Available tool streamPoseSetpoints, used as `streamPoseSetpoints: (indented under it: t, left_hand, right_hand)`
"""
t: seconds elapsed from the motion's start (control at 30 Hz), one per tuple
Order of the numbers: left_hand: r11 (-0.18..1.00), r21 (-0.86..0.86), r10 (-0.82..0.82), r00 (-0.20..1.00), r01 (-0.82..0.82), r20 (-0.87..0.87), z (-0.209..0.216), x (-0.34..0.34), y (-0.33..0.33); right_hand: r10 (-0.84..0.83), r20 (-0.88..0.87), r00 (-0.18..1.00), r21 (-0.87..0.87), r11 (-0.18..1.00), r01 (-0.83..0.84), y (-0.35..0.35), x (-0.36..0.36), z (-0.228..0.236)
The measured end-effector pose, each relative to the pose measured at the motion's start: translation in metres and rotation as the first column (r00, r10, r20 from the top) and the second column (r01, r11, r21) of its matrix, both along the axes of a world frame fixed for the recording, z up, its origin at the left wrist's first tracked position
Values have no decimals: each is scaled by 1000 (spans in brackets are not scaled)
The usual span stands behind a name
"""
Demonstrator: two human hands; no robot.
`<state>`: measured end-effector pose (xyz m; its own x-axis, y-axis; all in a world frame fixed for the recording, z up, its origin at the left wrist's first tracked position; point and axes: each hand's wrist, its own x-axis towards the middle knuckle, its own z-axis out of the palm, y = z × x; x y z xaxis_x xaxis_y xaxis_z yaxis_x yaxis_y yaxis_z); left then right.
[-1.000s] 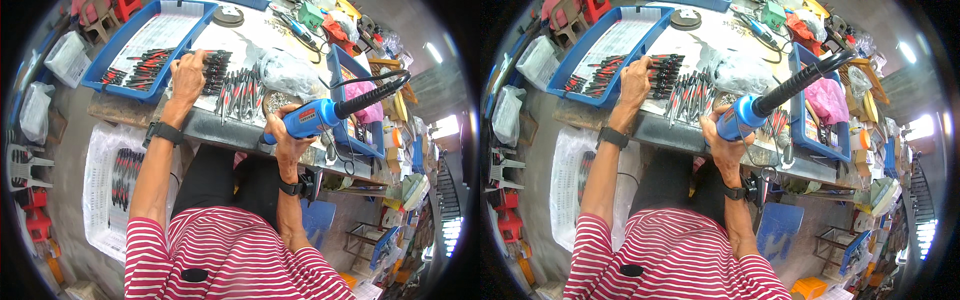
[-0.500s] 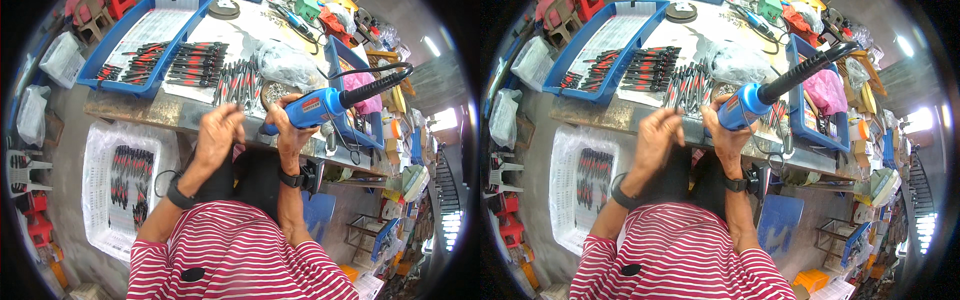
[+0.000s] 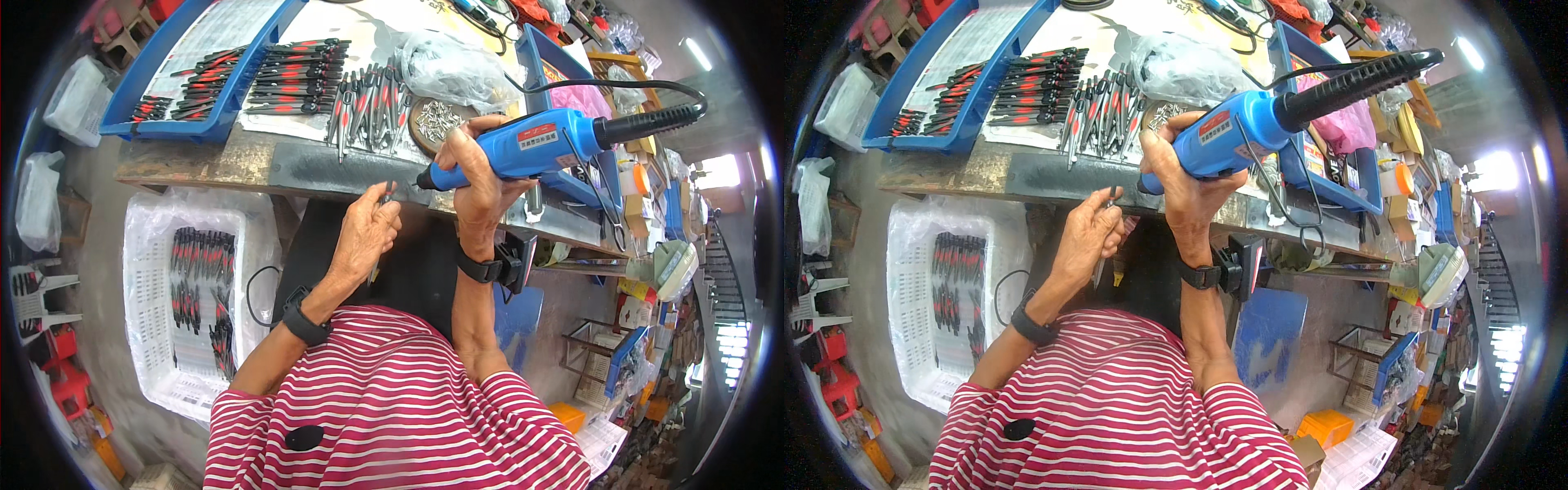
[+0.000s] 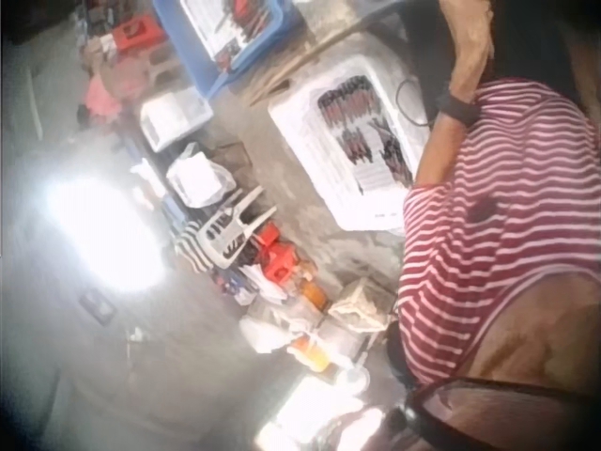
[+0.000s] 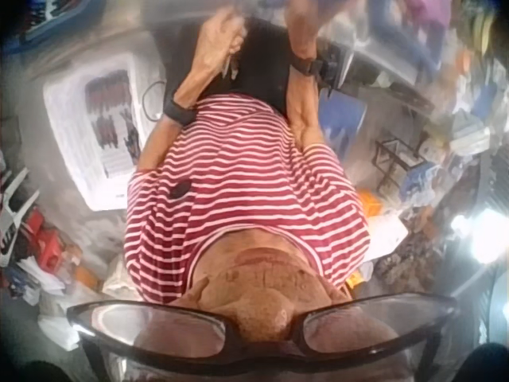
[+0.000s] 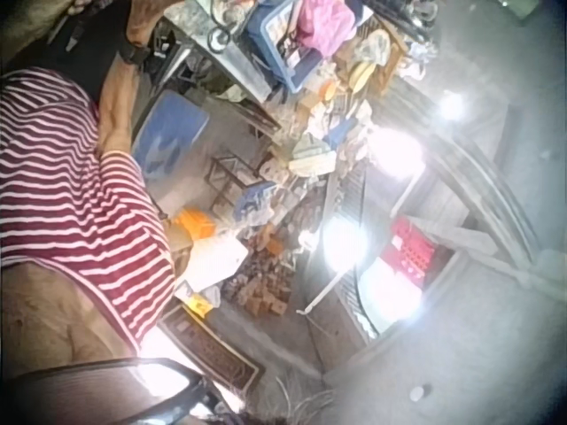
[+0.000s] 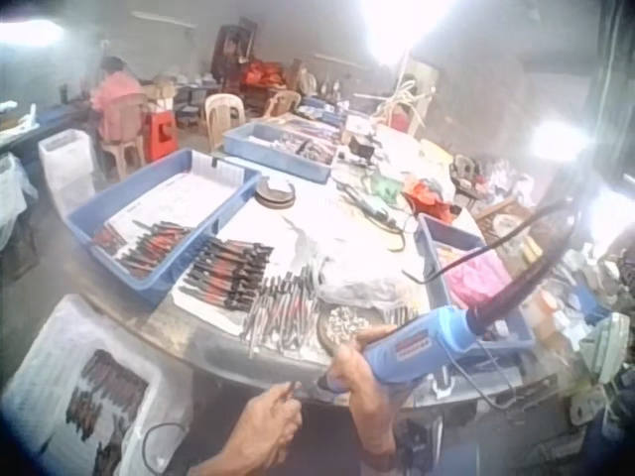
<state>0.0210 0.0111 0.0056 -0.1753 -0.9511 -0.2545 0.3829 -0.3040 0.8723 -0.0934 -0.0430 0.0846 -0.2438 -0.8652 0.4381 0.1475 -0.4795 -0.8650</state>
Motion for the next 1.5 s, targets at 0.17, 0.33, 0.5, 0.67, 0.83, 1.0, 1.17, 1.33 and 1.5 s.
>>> streamPoseSetpoints:
  t: [0.17, 0.33, 0.5, 0.67, 0.83, 1.0, 1.17, 1.33, 1.5]
  left_hand:
    - [998, -57, -13, 1000, 13, 13, -3, -2, -6]
    - [998, -68, 17, 1000, -18, -19, -4, -4, -10]
    - [1000, 19, 22, 998, -21, -53, -6, -5, -12]
    - [997, 63, 36, 999, -34, -32, -7, -6, -12]
    - [999, 35, 39, 999, -38, -33, -8, -6, -12]
    - [998, 18, 61, 998, -61, -12, -10, -8, -12]
    - [996, 36, 80, 997, -80, -14, -10, -10, -12]
    - [995, 28, 92, 996, -91, -20, -9, -10, -12]
    - [994, 27, 106, 994, -105, -29, -9, -12, -12]
  right_hand:
    - [6, 54, 999, 13, 1000, -7, 0, 2, 2]
    - [25, 44, 999, 2, 1000, -25, 0, 4, 4]
    - [63, 47, 997, -31, 998, -62, 1, 8, 6]
    - [101, 33, 994, -43, 994, -100, 1, 13, 7]
    - [82, -25, 996, -13, 996, -83, 4, 15, 8]
    - [99, 61, 993, -25, 995, -97, 3, 18, 7]
    - [105, 46, 993, -17, 994, -105, 3, 17, 6]
    - [94, 30, 995, -38, 995, -93, 2, 19, 4]
    - [102, 29, 994, -24, 995, -101, 2, 19, 4]
